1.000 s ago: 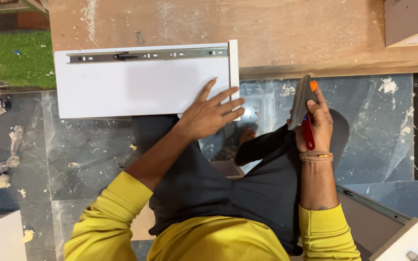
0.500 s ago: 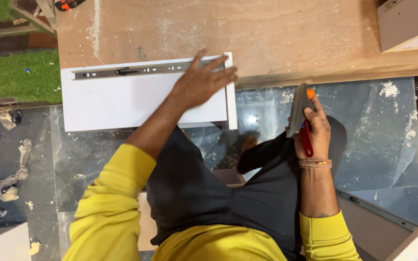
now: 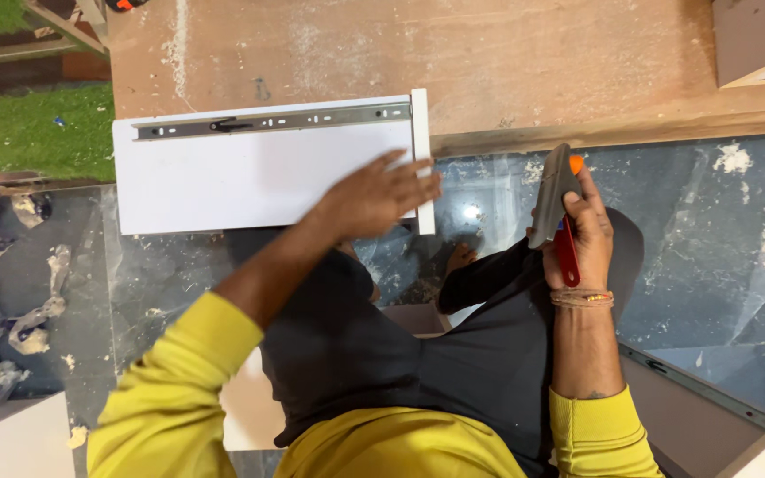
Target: The person applies adhesive and scrapes the edges of a white drawer before attaching a metal slide to the side using a handheld scraper tool and a small bottle of glue.
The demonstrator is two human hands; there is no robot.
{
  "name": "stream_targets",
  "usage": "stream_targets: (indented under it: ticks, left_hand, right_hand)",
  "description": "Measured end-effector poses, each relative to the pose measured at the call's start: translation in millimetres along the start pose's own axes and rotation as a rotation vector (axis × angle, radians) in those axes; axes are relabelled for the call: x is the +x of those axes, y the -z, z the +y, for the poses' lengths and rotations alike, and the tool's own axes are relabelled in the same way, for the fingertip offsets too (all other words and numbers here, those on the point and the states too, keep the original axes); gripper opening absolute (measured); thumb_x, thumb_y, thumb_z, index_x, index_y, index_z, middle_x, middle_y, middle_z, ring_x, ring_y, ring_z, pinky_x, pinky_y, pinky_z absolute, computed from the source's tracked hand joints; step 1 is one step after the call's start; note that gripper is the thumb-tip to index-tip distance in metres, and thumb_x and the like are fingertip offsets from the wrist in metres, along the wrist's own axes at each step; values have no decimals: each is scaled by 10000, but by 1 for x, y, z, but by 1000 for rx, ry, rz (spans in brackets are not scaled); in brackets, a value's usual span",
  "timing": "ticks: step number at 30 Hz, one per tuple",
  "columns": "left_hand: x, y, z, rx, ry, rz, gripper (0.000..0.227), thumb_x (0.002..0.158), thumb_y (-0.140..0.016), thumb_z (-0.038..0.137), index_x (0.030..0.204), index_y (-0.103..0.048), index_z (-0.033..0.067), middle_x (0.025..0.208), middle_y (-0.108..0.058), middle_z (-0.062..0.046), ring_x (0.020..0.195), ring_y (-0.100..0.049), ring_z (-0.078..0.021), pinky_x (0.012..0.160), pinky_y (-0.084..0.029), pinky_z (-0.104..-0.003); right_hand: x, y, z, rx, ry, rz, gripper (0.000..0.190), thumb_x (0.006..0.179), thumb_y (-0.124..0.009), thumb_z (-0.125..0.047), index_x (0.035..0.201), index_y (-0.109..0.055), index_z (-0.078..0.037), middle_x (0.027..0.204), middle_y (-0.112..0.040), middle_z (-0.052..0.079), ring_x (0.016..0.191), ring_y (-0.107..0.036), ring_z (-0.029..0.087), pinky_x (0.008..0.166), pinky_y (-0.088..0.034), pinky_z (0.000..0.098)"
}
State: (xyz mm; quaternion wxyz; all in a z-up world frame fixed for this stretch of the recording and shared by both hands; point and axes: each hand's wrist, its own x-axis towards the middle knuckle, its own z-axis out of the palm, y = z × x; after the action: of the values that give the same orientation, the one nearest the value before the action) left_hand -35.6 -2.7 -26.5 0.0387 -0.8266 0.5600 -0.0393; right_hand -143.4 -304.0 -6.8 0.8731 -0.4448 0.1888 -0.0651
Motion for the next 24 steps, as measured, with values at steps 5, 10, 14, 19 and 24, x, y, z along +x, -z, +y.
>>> stream_targets:
  ticks: [5, 10, 14, 19, 24]
  left_hand:
    - [-23, 21, 55, -433, 155, 234, 450, 930, -731, 252, 1344, -632, 102, 1492, -545, -63, 1450, -415, -256, 1216, -276, -522]
    - [-11, 18, 65, -469, 278, 467, 244, 940, -770, 236, 1157, -704, 147, 1323, -647, -13, 1386, -504, -240, 1209, -343, -517]
    - [-7, 17, 64, -511, 288, 514, 200, 901, -793, 235, 1054, -703, 144, 1234, -651, -17, 1329, -525, -256, 1181, -362, -526]
    - [2, 16, 70, -522, 361, 543, 215, 903, -809, 304, 943, -691, 130, 1152, -667, -14, 1282, -539, -251, 1161, -385, -519]
    - [3, 0, 65, -688, 431, 554, 144, 1019, -735, 293, 1063, -740, 157, 1229, -713, 33, 1339, -573, -187, 1226, -428, -440]
  right_hand:
    - [0, -5, 1, 28, -9, -25, 613, 992, -532, -47, 1598, -453, -11, 1129, -709, 111, 824, -704, 183, 676, -608, 334]
    - [-1, -5, 6, 32, -22, -59, 592, 1012, -540, -70, 1595, -444, -35, 1128, -709, 90, 801, -698, 162, 643, -606, 343]
    - [-1, -3, 8, 22, -37, -32, 598, 1001, -552, -70, 1587, -442, -45, 1123, -713, 88, 791, -704, 167, 628, -605, 345]
    - [-3, -3, 8, 9, -36, -46, 616, 995, -556, -76, 1598, -433, -55, 1118, -719, 86, 792, -706, 167, 624, -605, 348]
    - [-4, -3, 9, 21, -40, -7, 610, 1002, -566, -76, 1598, -438, -44, 1143, -724, 88, 813, -716, 163, 629, -610, 358]
